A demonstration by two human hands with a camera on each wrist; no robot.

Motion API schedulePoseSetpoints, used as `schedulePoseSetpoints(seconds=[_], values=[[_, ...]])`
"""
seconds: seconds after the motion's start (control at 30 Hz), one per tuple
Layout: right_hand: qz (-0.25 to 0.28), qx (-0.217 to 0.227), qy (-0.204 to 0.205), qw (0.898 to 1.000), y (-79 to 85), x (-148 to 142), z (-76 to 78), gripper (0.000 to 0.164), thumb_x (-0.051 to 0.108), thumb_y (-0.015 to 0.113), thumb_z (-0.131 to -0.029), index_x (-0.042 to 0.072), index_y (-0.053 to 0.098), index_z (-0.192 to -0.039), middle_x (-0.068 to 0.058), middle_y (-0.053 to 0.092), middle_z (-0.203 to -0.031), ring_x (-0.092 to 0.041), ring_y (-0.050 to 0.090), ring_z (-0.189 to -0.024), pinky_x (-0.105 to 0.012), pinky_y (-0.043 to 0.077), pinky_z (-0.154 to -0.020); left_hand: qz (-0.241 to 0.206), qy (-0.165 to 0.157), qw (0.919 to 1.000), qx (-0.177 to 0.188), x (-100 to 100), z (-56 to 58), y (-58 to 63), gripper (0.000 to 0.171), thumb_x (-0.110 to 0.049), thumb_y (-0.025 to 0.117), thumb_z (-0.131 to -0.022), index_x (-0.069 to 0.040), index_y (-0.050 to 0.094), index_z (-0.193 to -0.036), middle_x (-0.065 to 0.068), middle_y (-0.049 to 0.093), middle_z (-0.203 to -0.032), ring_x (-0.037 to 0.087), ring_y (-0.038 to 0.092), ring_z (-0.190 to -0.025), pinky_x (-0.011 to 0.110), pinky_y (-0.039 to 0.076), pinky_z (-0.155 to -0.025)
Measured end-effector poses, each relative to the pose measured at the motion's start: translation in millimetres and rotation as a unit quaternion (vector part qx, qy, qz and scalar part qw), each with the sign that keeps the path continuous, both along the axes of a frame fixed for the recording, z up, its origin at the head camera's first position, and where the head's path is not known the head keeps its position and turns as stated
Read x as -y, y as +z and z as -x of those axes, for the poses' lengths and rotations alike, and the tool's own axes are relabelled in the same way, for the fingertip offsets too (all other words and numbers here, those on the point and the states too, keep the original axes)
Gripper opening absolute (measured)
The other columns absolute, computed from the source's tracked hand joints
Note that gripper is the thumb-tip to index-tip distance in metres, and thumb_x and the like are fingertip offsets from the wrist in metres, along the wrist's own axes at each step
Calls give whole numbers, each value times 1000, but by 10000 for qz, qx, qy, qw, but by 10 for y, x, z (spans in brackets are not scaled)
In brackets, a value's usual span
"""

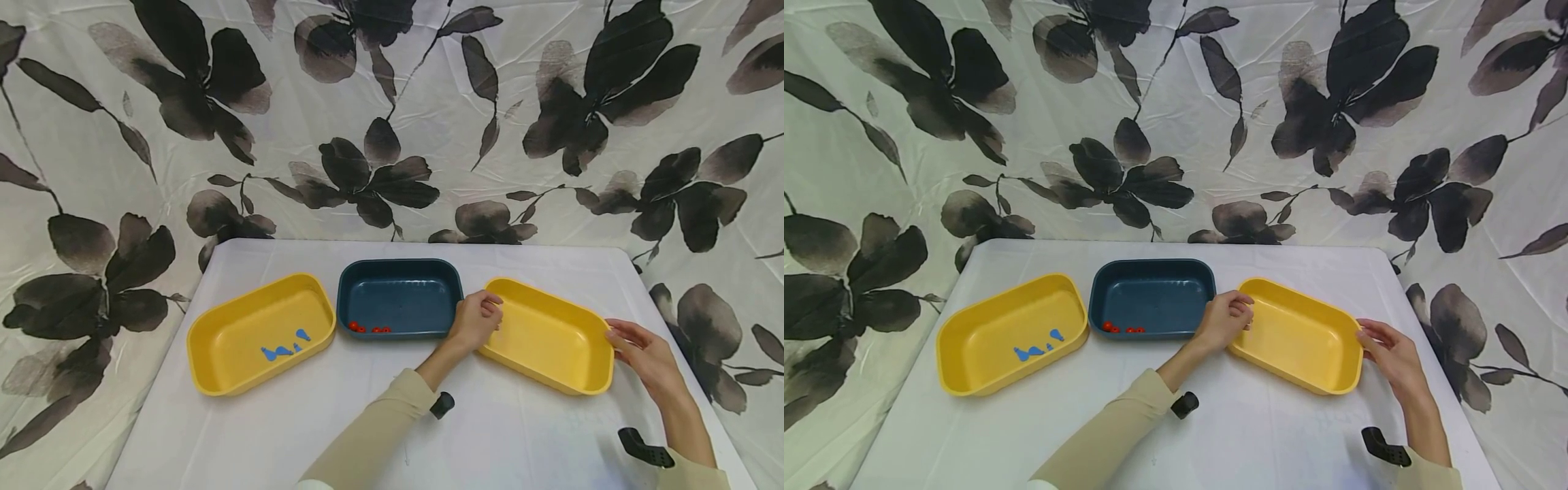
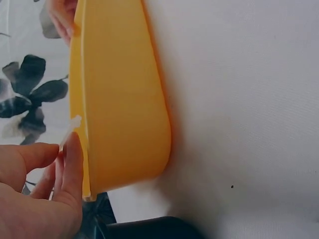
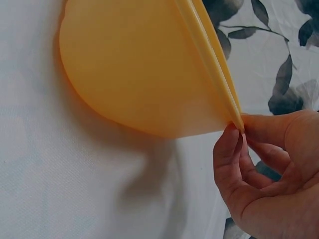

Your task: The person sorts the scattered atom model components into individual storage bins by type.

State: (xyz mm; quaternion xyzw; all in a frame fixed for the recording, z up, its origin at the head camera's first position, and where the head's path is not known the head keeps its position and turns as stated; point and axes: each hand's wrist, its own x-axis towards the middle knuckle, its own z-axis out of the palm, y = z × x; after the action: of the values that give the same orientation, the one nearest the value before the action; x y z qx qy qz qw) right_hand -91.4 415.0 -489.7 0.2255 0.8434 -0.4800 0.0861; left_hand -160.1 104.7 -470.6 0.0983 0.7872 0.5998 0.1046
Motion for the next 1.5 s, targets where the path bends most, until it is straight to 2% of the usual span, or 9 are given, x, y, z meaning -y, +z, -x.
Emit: schedulePoseSetpoints(seconds=[0.27,0.53,0.6,0.9,1.03,1.17,1.3,1.4,1.5], values=[[17,16,-35,10000,14,-4,-10,65,40,57,-105,-1,40,-153,-19,48,-142,7,55,-90,-13,55,-81,326,-232,9992,-45,-152,21,-92,12,3,66,-95,2,70,-107,1,61,-78,6,62,-58,14,52,-58],[44,109,-92,9999,26,-4,-25,68,42,57,-105,-1,38,-154,-22,44,-147,6,54,-91,-13,55,-80,1292,-508,9901,-228,-311,5,-108,12,5,63,-95,0,70,-103,3,65,-86,7,52,-68,13,46,-64],[33,101,-104,9999,23,-2,-27,68,42,57,-105,-1,39,-154,-22,44,-147,5,54,-92,-13,55,-80,1591,-618,9850,-263,-356,-3,-115,12,5,62,-96,-1,70,-101,3,66,-89,9,51,-70,14,44,-64],[-6,44,-97,9999,25,7,-25,68,43,57,-105,0,40,-154,-21,44,-147,5,53,-93,-11,54,-79,2646,-959,9592,249,-507,-1,-126,13,2,65,-96,-6,69,-106,1,67,-91,11,57,-74,17,48,-66],[1,51,-108,9999,37,13,-23,67,42,58,-105,0,40,-154,-21,45,-146,5,54,-93,-12,54,-79,3140,-1023,9436,256,-556,12,-144,14,-3,71,-95,-7,71,-108,0,71,-101,11,61,-81,17,52,-72],[20,-12,-90,10000,36,28,-12,66,41,57,-105,-1,40,-153,-19,47,-144,6,55,-92,-12,54,-80,3564,-1106,9276,150,-579,16,-154,14,-5,73,-94,-8,71,-107,0,71,-99,11,61,-79,18,52,-70],[41,10,-98,9999,34,36,-5,66,41,57,-105,-1,40,-154,-20,46,-145,5,55,-92,-13,54,-81,3788,-1128,9185,88,-575,4,-144,11,-6,73,-94,-10,70,-105,-1,70,-95,11,58,-76,19,49,-67],[33,67,-112,9999,34,35,-1,65,40,56,-106,-1,39,-154,-22,45,-147,5,54,-93,-12,54,-80,3788,-1108,9188,57,-562,-2,-145,11,-6,72,-94,-10,70,-105,-1,70,-95,11,58,-75,19,49,-67],[27,73,-108,9999,31,35,1,65,40,56,-106,-1,39,-154,-22,44,-147,4,54,-93,-13,55,-80,3550,-1027,9292,-9,-547,4,-170,13,-5,71,-95,-10,72,-107,-1,71,-100,10,59,-79,18,50,-70]])
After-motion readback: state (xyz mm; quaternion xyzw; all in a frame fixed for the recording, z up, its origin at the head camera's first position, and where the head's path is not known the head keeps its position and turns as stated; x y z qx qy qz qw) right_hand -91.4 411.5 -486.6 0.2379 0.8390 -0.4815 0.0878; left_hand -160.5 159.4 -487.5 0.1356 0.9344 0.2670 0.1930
